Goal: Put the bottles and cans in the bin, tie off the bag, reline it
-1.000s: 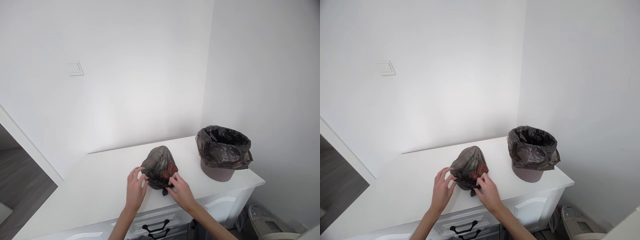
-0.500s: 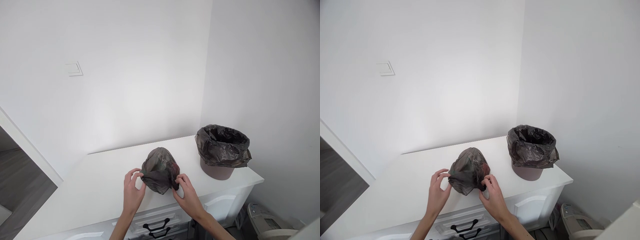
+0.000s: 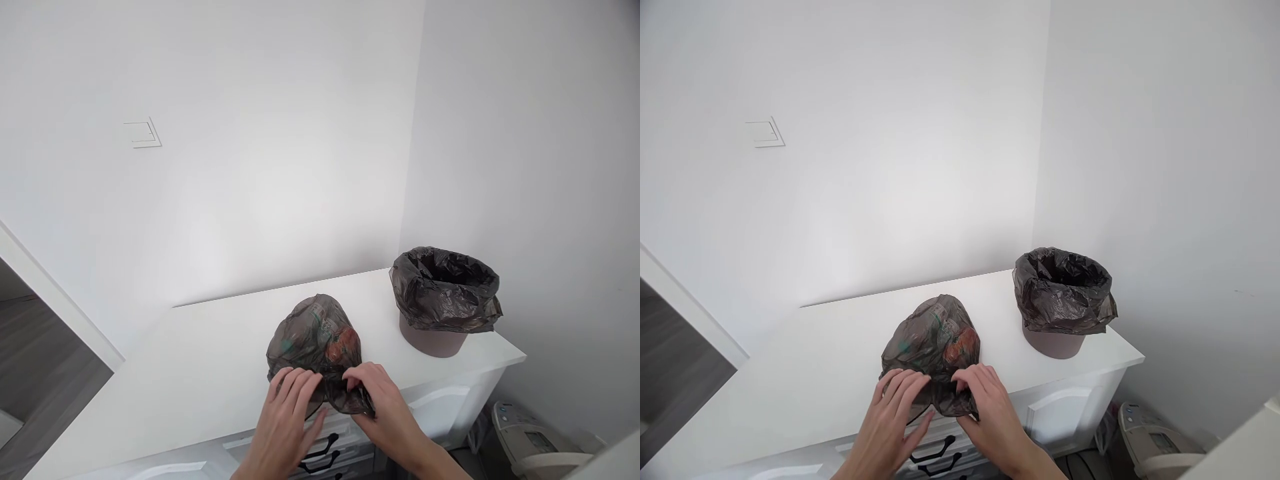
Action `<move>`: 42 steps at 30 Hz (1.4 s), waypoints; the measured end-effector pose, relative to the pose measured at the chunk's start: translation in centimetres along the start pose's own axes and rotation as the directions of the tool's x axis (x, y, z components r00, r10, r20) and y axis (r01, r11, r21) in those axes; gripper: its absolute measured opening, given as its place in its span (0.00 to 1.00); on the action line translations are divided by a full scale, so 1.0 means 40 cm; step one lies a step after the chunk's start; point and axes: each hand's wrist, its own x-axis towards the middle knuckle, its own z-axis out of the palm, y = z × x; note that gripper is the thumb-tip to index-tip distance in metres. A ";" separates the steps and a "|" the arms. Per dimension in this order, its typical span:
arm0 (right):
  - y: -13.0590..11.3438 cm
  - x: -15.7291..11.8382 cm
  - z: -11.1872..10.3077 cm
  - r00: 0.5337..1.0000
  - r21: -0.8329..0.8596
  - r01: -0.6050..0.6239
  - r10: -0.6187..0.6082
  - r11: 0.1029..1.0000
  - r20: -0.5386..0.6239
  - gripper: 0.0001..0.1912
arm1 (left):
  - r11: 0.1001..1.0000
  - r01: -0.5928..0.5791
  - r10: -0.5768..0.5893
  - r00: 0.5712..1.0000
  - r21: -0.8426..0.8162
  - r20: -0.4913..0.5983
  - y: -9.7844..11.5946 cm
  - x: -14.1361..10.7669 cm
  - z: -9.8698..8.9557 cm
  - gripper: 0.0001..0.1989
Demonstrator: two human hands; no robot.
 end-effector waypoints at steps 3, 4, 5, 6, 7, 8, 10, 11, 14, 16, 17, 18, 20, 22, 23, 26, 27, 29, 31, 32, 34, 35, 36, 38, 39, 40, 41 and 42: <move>0.002 -0.001 -0.002 0.998 -0.028 -0.046 0.047 0.999 0.029 0.18 | 0.986 0.158 -0.160 0.987 0.043 0.032 -0.042 -0.003 0.005 0.31; 0.003 -0.003 -0.005 0.995 -0.005 -0.098 0.098 0.995 -0.001 0.16 | 0.977 0.213 -0.213 0.976 0.027 0.038 -0.057 -0.006 0.000 0.31; 0.003 -0.006 -0.010 0.985 0.027 -0.166 0.167 0.986 -0.044 0.13 | 0.962 0.271 -0.271 0.962 -0.008 0.042 -0.070 -0.009 -0.009 0.29; 0.000 -0.008 -0.015 0.966 0.059 -0.233 0.238 0.971 -0.097 0.09 | 0.942 0.332 -0.330 0.943 -0.055 0.045 -0.078 -0.010 -0.021 0.27; -0.006 -0.011 -0.020 0.941 0.077 -0.284 0.293 0.956 -0.168 0.07 | 0.913 0.392 -0.389 0.920 -0.110 0.050 -0.081 -0.010 -0.035 0.24; -0.016 -0.014 -0.024 0.915 0.072 -0.302 0.310 0.951 -0.257 0.08 | 0.879 0.448 -0.445 0.894 -0.162 0.055 -0.078 -0.008 -0.050 0.21; -0.049 -0.020 -0.029 0.884 -0.006 -0.208 0.186 0.978 -0.429 0.14 | 0.817 0.524 -0.529 0.847 -0.242 0.049 -0.062 0.004 -0.078 0.13; -0.070 -0.021 -0.028 0.877 -0.057 -0.104 0.064 0.993 -0.476 0.18 | 0.795 0.543 -0.555 0.831 -0.272 0.036 -0.050 0.013 -0.090 0.10; -0.139 -0.010 -0.015 0.890 -0.105 0.234 -0.256 0.967 -0.377 0.27 | 0.764 0.540 -0.582 0.813 -0.353 -0.014 -0.015 0.045 -0.114 0.13; -0.168 0.021 0.000 0.937 -0.055 0.292 -0.297 0.955 -0.181 0.29 | 0.749 0.528 -0.585 0.811 -0.401 -0.023 0.001 0.060 -0.122 0.16; -0.171 0.041 0.009 0.963 -0.037 0.256 -0.258 0.966 -0.082 0.29 | 0.738 0.528 -0.590 0.807 -0.420 -0.022 0.005 0.064 -0.124 0.16; -0.166 0.063 0.019 0.982 -0.033 0.187 -0.187 0.982 0.000 0.27 | 0.727 0.531 -0.599 0.800 -0.436 -0.024 0.007 0.066 -0.127 0.17; -0.135 0.101 0.038 0.996 -0.059 0.017 -0.011 0.998 0.089 0.22 | 0.700 0.548 -0.625 0.781 -0.458 -0.021 0.005 0.063 -0.133 0.18; -0.087 0.123 0.054 0.983 -0.121 -0.130 0.144 0.984 0.115 0.18 | 0.679 0.566 -0.648 0.762 -0.468 -0.019 -0.003 0.057 -0.142 0.19; -0.065 0.127 0.058 0.970 -0.153 -0.182 0.203 0.971 0.135 0.16 | 0.671 0.576 -0.659 0.752 -0.468 -0.019 -0.009 0.055 -0.147 0.20; -0.032 0.118 0.055 0.948 -0.214 -0.217 0.258 0.953 0.187 0.13 | 0.657 0.601 -0.691 0.722 -0.456 -0.043 -0.020 0.054 -0.161 0.20; -0.037 0.112 0.049 0.956 -0.207 -0.189 0.228 0.960 0.183 0.12 | 0.653 0.606 -0.697 0.715 -0.454 -0.047 -0.021 0.056 -0.164 0.20; -0.067 0.106 0.038 0.986 -0.164 -0.075 0.097 0.984 0.133 0.10 | 0.648 0.607 -0.700 0.712 -0.461 -0.046 -0.018 0.063 -0.164 0.20; -0.107 0.110 0.033 0.992 -0.113 0.089 -0.079 0.990 0.096 0.14 | 0.651 0.596 -0.691 0.722 -0.470 -0.041 -0.011 0.071 -0.158 0.20; -0.124 0.115 0.035 0.984 -0.100 0.165 -0.157 0.981 0.089 0.19 | 0.659 0.586 -0.681 0.731 -0.472 -0.043 -0.008 0.075 -0.155 0.20; -0.140 0.130 0.049 0.968 -0.114 0.247 -0.239 0.962 0.079 0.27 | 0.681 0.564 -0.656 0.753 -0.467 -0.048 -0.003 0.081 -0.148 0.19; -0.137 0.137 0.059 0.970 -0.139 0.240 -0.232 0.961 0.070 0.30 | 0.690 0.556 -0.646 0.761 -0.463 -0.049 -0.002 0.083 -0.146 0.19; -0.128 0.142 0.070 0.979 -0.173 0.205 -0.199 0.963 0.049 0.31 | 0.697 0.551 -0.640 0.766 -0.459 -0.053 -0.002 0.084 -0.147 0.19; -0.099 0.146 0.088 0.995 -0.241 0.093 -0.099 0.966 -0.011 0.32 | 0.701 0.550 -0.640 0.766 -0.454 -0.059 -0.005 0.084 -0.152 0.19; -0.084 0.145 0.094 0.998 -0.267 0.041 -0.054 0.963 -0.043 0.33 | 0.698 0.554 -0.644 0.763 -0.453 -0.060 -0.007 0.083 -0.156 0.19; -0.071 0.144 0.096 0.997 -0.285 0.002 -0.024 0.959 -0.075 0.33 | 0.692 0.561 -0.651 0.757 -0.455 -0.057 -0.008 0.083 -0.160 0.19; -0.062 0.142 0.096 0.994 -0.296 -0.020 -0.011 0.955 -0.105 0.32 | 0.682 0.569 -0.659 0.751 -0.459 -0.048 -0.009 0.082 -0.164 0.19; -0.057 0.141 0.094 0.992 -0.302 -0.029 -0.010 0.953 -0.129 0.32 | 0.670 0.576 -0.665 0.746 -0.467 -0.035 -0.010 0.083 -0.167 0.19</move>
